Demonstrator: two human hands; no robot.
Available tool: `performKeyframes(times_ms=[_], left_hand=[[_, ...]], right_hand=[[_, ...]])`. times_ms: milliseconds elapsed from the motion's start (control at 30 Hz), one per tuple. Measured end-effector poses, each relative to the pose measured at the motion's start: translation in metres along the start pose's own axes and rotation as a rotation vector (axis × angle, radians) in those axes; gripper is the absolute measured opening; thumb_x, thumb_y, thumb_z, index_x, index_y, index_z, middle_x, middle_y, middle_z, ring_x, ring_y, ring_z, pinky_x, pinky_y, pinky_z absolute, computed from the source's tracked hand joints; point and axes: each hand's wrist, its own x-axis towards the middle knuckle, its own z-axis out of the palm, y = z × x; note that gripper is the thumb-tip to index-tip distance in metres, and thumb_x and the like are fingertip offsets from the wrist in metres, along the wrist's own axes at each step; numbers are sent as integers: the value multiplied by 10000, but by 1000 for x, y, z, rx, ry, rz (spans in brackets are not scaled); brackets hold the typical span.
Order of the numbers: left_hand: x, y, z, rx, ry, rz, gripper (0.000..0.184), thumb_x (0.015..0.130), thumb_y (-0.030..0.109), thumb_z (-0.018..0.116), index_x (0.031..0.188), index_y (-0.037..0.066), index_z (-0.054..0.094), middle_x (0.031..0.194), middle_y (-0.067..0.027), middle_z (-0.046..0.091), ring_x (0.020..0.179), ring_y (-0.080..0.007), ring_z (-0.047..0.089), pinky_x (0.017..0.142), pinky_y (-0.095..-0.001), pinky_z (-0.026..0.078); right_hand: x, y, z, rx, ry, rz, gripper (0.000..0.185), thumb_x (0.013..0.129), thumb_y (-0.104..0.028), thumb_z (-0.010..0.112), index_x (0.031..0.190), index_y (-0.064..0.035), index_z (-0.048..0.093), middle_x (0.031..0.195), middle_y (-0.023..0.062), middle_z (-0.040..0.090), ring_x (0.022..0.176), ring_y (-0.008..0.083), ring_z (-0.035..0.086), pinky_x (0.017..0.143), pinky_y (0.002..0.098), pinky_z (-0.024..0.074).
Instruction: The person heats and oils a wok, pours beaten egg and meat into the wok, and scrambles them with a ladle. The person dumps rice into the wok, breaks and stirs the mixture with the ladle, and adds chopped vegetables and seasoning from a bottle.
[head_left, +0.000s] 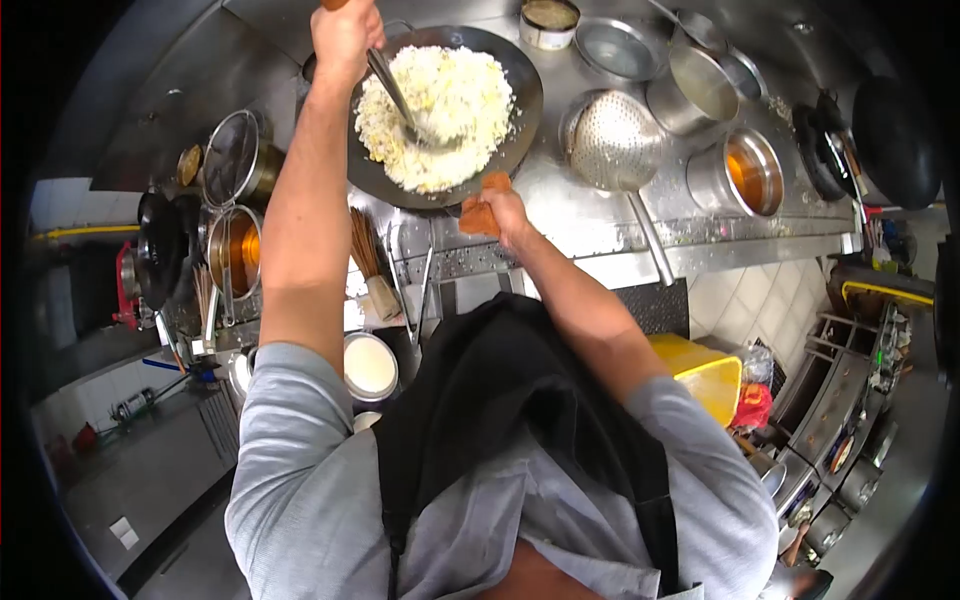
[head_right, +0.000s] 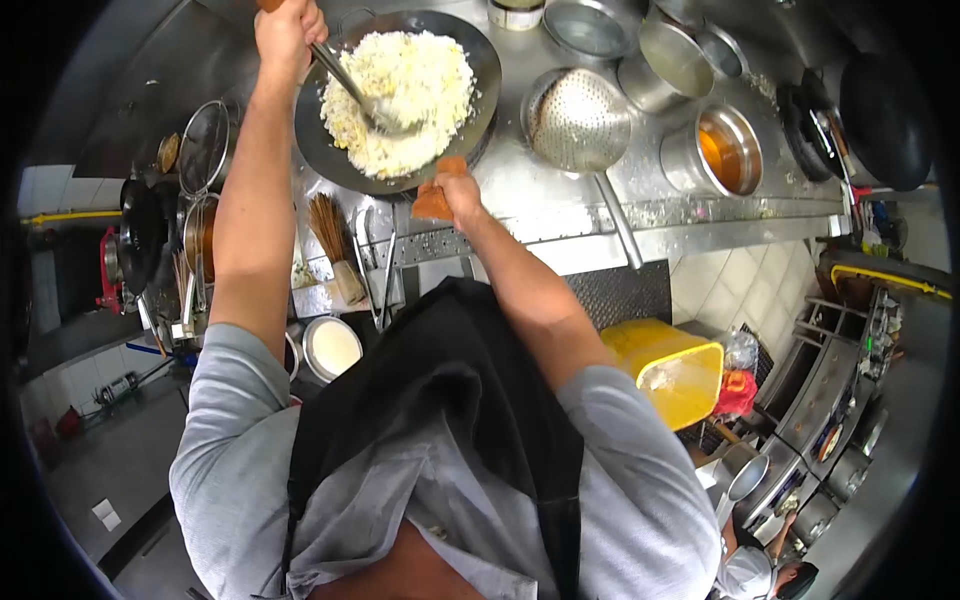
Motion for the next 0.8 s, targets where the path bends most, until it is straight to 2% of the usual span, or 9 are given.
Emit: performKeyframes(times_ms=[133, 200, 333, 467, 500, 600, 667, 700, 800], left_hand=[[-26, 16, 14, -123, -74, 403, 331, 940, 209, 693, 724, 159, 448, 489, 55, 361, 353, -88, 325, 348, -273, 260], [-12, -88, -14, -13, 82, 318, 321, 944, 183, 684, 733, 159, 444, 486, 51, 356, 348, -92, 326, 346, -272, 257], [11, -13, 1, -30, 20, -40, 334, 932, 185, 701, 718, 169, 445, 482, 59, 354, 346, -90, 314, 341, -283, 277], [-35, 25, 31, -210, -214, 323, 361, 941, 157, 684, 672, 172, 444, 490, 60, 398, 367, -78, 367, 345, -274, 286], [-48, 3, 39, -108, -146, 500, 374, 940, 158, 686, 657, 163, 441, 501, 58, 419, 378, -74, 389, 348, -262, 290], [-32, -73, 4, 435, -5, 570, 405, 905, 169, 703, 573, 109, 479, 539, 20, 521, 428, -94, 478, 418, -263, 361], [-11, -43, 12, 229, -46, 131, 393, 921, 182, 683, 586, 101, 494, 526, 8, 509, 426, -102, 477, 417, -282, 367], [12, -45, 12, 74, -15, 121, 378, 943, 148, 682, 647, 159, 447, 506, 56, 427, 383, -68, 389, 349, -260, 280], [-23, 21, 45, -108, 6, 225, 369, 941, 147, 691, 650, 160, 464, 508, 59, 430, 379, -64, 385, 358, -257, 261]], right_hand=[[5, -7, 2, -7, -39, -17, 240, 826, -42, 534, 1032, 64, 597, 914, 186, 678, 806, 316, 697, 730, 434, 607], [1, -7, 3, -5, -7, -6, 232, 820, -42, 530, 1005, 78, 601, 900, 188, 680, 799, 314, 696, 717, 432, 609], [-1, -3, 4, -12, 11, 0, 226, 818, -49, 531, 982, 87, 604, 892, 193, 683, 807, 313, 696, 720, 434, 607], [3, -11, 6, 15, 3, 20, 274, 822, -7, 520, 1088, 61, 524, 894, 198, 664, 780, 321, 690, 681, 460, 603], [4, -11, 6, 15, 14, 26, 284, 820, -6, 521, 1096, 59, 519, 894, 198, 664, 780, 321, 690, 680, 464, 602], [9, -13, 7, -2, 17, 31, 278, 817, -22, 527, 1078, 71, 543, 904, 198, 673, 795, 320, 692, 700, 461, 603], [3, -9, 4, -30, -2, 37, 257, 821, -56, 535, 1007, 103, 613, 926, 199, 692, 826, 317, 697, 744, 444, 604], [1, -8, 6, -22, 7, 23, 256, 821, -57, 537, 1007, 100, 614, 928, 199, 693, 826, 317, 698, 745, 442, 604], [6, -7, 6, -1, 22, -23, 251, 822, -59, 541, 1007, 92, 618, 935, 200, 695, 824, 318, 698, 746, 437, 603]])
